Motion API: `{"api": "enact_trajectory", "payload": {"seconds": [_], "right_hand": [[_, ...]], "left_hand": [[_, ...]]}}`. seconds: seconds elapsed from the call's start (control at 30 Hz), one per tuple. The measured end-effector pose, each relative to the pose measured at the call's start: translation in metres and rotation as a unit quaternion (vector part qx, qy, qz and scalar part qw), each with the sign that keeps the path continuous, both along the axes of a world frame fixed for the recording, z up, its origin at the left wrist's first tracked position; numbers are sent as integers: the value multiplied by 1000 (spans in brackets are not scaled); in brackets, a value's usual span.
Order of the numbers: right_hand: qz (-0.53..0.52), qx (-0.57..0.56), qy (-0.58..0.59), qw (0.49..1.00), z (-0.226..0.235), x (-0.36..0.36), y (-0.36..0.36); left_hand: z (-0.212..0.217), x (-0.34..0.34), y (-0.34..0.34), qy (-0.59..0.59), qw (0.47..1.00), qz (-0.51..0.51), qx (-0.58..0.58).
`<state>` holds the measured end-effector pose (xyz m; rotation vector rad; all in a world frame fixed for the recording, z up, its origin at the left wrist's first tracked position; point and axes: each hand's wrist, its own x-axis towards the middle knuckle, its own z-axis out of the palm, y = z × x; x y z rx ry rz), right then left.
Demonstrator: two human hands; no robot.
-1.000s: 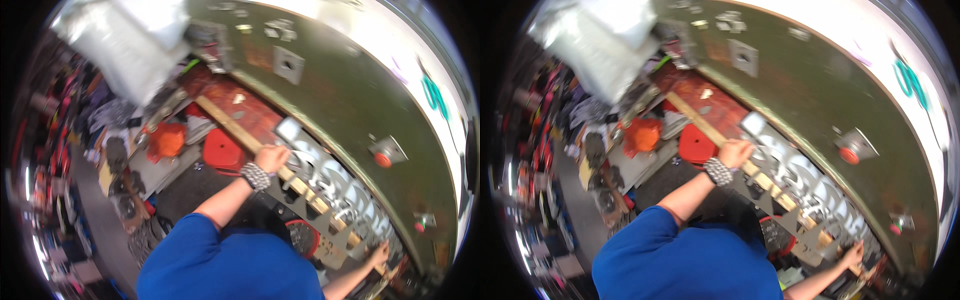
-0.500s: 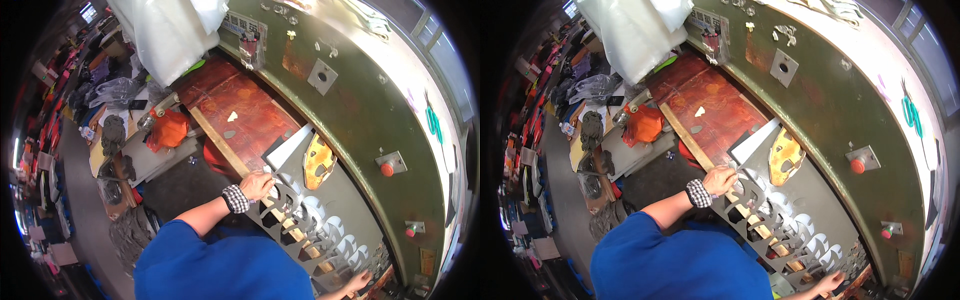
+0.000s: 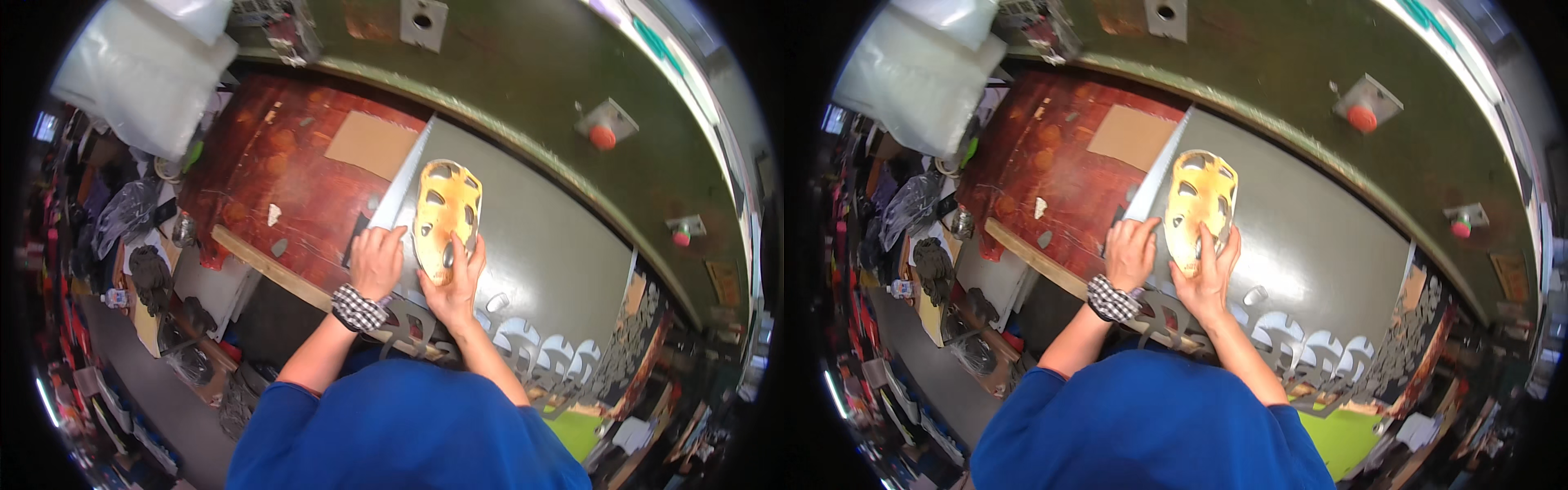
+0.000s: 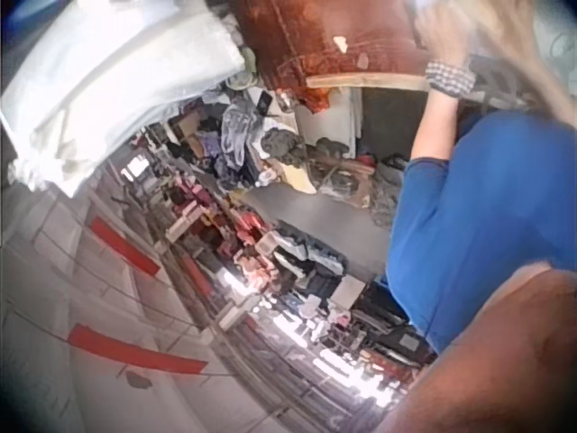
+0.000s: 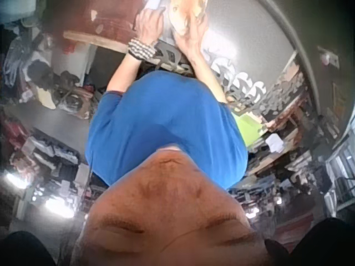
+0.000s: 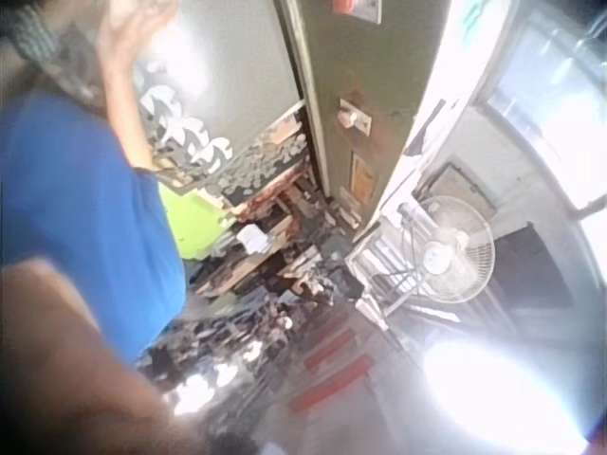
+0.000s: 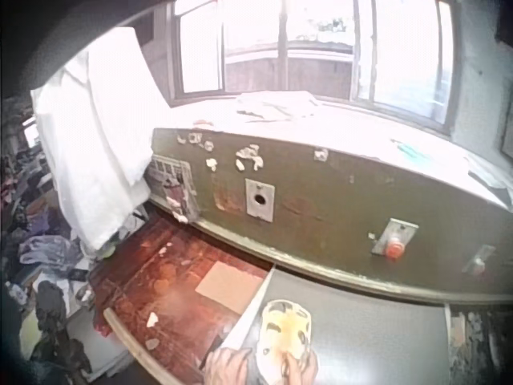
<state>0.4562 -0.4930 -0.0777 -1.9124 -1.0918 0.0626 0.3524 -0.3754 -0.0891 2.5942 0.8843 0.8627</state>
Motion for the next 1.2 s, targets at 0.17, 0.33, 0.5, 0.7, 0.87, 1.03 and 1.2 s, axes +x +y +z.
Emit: {"api": "enact_trajectory", "payload": {"seconds": [0.17,0.33,0.5,0.7,0.87,1.03,1.2], "right_hand": [[26,170,441,881,22,21,-31],[66,245,518,817,27,31,-42],[65,329,591,734,33,50,-53],[-19,384,456,803,36,63,-106],[-76,426,438,788,42,61,-146],[-92,411,404,812,52,57,-150],[-55,336,384,858,43,57,-127]], "left_hand": [[16,-10,-4,41,997,-30,-59],[34,37,-10,-60,957,-37,-281],[19,48,1,31,995,35,-84],[15,19,16,39,972,12,-233],[39,22,16,-54,992,16,-112],[34,67,-76,-6,953,-294,-77],[32,38,-116,214,605,-669,-376]]}}
